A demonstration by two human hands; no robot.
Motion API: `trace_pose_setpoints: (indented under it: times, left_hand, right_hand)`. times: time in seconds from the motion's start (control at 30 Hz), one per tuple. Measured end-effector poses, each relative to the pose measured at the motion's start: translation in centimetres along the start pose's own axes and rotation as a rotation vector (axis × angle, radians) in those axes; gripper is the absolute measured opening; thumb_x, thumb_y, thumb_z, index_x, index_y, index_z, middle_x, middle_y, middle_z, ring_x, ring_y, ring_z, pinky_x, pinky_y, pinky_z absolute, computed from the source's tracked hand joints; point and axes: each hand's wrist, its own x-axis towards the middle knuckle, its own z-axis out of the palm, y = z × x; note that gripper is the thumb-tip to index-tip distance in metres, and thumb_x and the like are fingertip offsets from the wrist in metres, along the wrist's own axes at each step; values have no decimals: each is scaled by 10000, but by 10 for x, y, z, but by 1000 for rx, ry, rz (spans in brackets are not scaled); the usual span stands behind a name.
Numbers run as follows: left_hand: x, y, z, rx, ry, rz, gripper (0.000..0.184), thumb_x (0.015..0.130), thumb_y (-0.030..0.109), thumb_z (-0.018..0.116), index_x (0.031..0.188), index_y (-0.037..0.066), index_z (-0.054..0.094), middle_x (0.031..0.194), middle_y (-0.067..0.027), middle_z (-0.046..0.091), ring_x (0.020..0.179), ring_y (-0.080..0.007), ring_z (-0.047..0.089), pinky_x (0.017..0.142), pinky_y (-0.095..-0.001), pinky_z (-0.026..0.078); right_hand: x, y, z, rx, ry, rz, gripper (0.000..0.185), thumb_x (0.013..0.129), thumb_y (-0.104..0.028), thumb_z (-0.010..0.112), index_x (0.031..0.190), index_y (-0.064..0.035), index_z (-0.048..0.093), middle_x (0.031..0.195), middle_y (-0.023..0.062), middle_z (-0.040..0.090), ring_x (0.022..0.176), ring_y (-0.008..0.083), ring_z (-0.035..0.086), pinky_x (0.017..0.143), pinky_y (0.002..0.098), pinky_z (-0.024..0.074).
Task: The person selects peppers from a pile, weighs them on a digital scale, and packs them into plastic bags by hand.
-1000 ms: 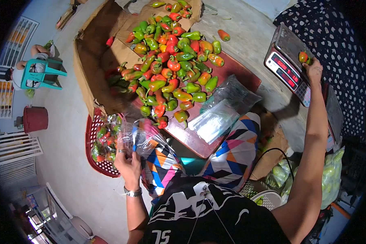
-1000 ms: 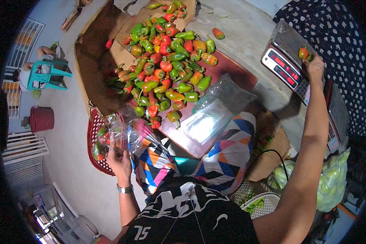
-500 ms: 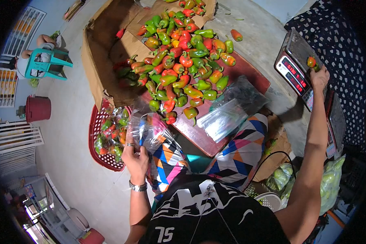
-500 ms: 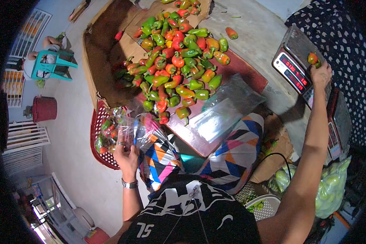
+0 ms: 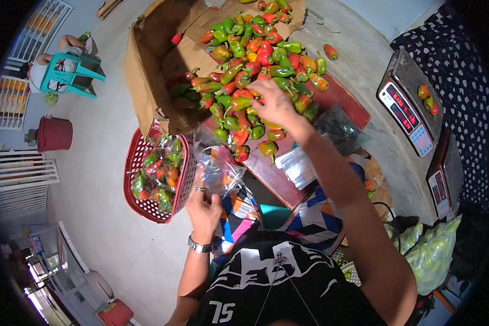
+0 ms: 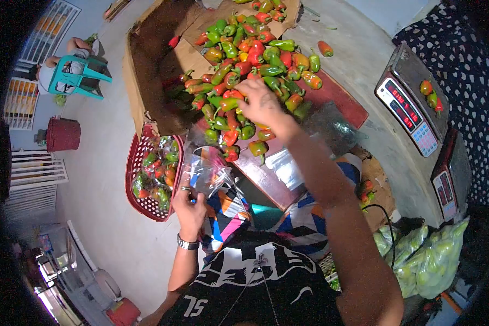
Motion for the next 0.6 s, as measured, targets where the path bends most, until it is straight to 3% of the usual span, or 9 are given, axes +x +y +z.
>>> trace_pose_setpoints:
  times: [0.1,0.2,0.27,0.37,0.4,0.47,0.6]
  left_hand:
    - [-5,-5,11,-61,-38,-50,756,761,-59,597,1500,74,506,887,-122,680,596,-135,551,598,-294,504]
    - [-9,-15,22,-39,-107,-137,724,757,-46,603,1471,46,530,914,-137,697,590,-147,565,588,-302,508]
    - [-8,-29,33,-71,-9,26,719,758,-33,598,1471,38,536,896,-86,675,600,-110,494,589,-272,463]
    - [-5,-28,30,-90,-29,-55,704,760,-29,602,1458,39,549,913,-110,689,585,-115,499,580,-278,467]
    - [-5,-27,30,-97,-31,-67,688,759,-33,601,1443,35,561,897,-123,684,570,-123,504,566,-286,467]
    - [-5,-25,31,-115,-36,-86,672,759,-38,602,1426,29,574,895,-136,686,557,-129,509,551,-292,466]
    - [-4,-27,30,-129,-19,-76,666,757,-41,605,1420,17,577,956,-138,709,561,-123,503,557,-286,469]
  right_hand:
    - [-5,-30,29,-123,62,150,379,808,-253,755,1148,-88,722,1266,129,538,1254,359,449,1046,476,441]
    - [-9,-38,40,-231,-26,230,363,815,-251,743,1137,-85,727,1250,129,549,1251,344,450,1002,474,448]
    - [-8,-34,43,-199,155,202,402,824,-228,745,1185,-65,677,1198,141,566,1179,360,502,977,480,450]
    - [17,-36,40,-114,387,263,505,823,-236,778,1253,-45,594,1143,171,589,1082,386,577,931,479,492]
    - [27,-38,40,-65,284,419,536,811,-276,806,1244,-43,594,1159,181,577,1101,391,583,917,480,513]
    - [43,-39,32,-51,73,526,603,809,-304,820,1274,-30,552,1219,217,538,1184,412,556,992,490,489]
    - [46,-24,43,-148,92,409,610,787,-303,840,1261,-46,555,1218,209,534,1186,396,560,975,485,500]
